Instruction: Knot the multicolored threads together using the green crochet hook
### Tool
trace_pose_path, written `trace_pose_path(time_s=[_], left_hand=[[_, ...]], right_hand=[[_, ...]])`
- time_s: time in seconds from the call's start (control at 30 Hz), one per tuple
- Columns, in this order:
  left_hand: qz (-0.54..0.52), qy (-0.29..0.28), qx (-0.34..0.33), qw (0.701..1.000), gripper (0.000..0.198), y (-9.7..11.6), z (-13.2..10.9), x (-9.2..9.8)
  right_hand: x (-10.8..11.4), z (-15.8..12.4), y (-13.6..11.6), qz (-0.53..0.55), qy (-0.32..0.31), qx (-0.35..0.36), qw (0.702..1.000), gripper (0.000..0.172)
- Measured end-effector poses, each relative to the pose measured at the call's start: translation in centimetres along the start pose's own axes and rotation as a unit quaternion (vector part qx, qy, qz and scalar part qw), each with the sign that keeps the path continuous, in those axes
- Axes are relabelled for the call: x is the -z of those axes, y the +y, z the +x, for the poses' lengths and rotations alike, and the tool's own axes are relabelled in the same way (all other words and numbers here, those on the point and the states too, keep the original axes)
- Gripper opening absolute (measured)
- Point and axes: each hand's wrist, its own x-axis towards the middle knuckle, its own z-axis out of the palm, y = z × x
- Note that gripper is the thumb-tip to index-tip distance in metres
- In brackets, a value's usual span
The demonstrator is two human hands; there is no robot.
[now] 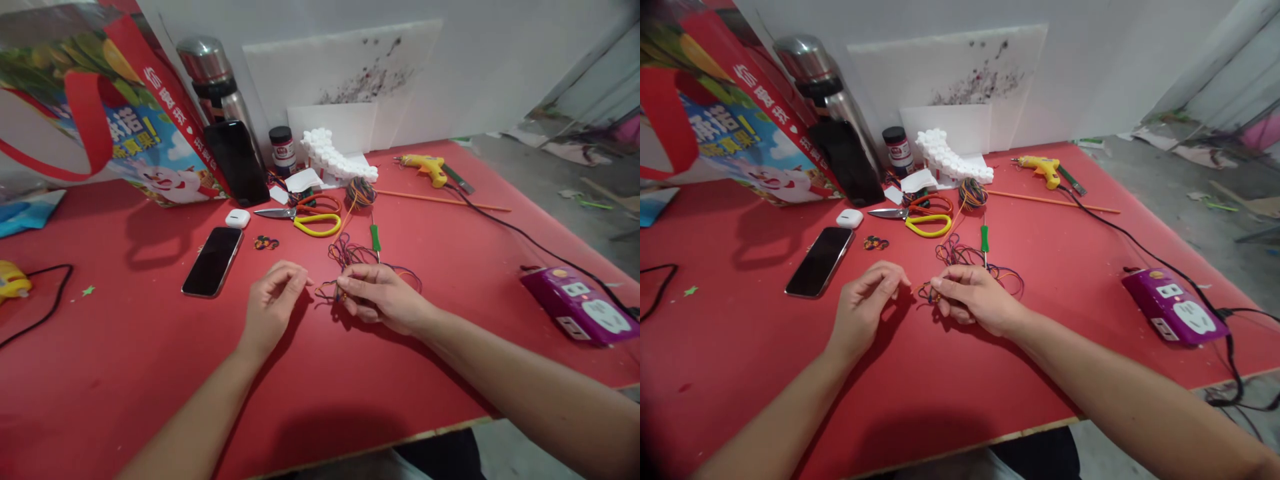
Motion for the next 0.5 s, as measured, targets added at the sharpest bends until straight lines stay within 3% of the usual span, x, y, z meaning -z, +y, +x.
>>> trace_pose_path(time_s=[0.17, 0.33, 0.5], left_hand=[[0.023, -0.084, 0.010, 0.996, 0.017, 0.11, -0.02, -0.48], [-0.012, -0.106, 0.084, 0.991, 0.012, -0.39, -0.40, -0.60], [0.010, -0.151, 0.071, 0.986, 0.021, -0.09, -0.40, -0.16]], right_hand=[[0.15, -0.08, -0.03, -0.004, -0.001, -0.010, 1.000, 0.042], [0.09, -0.13, -0.15, -0.006, -0.001, -0.017, 1.000, 0.044], [0.05, -0.09, -0.27, -0.004, 0.011, -0.024, 1.000, 0.045]])
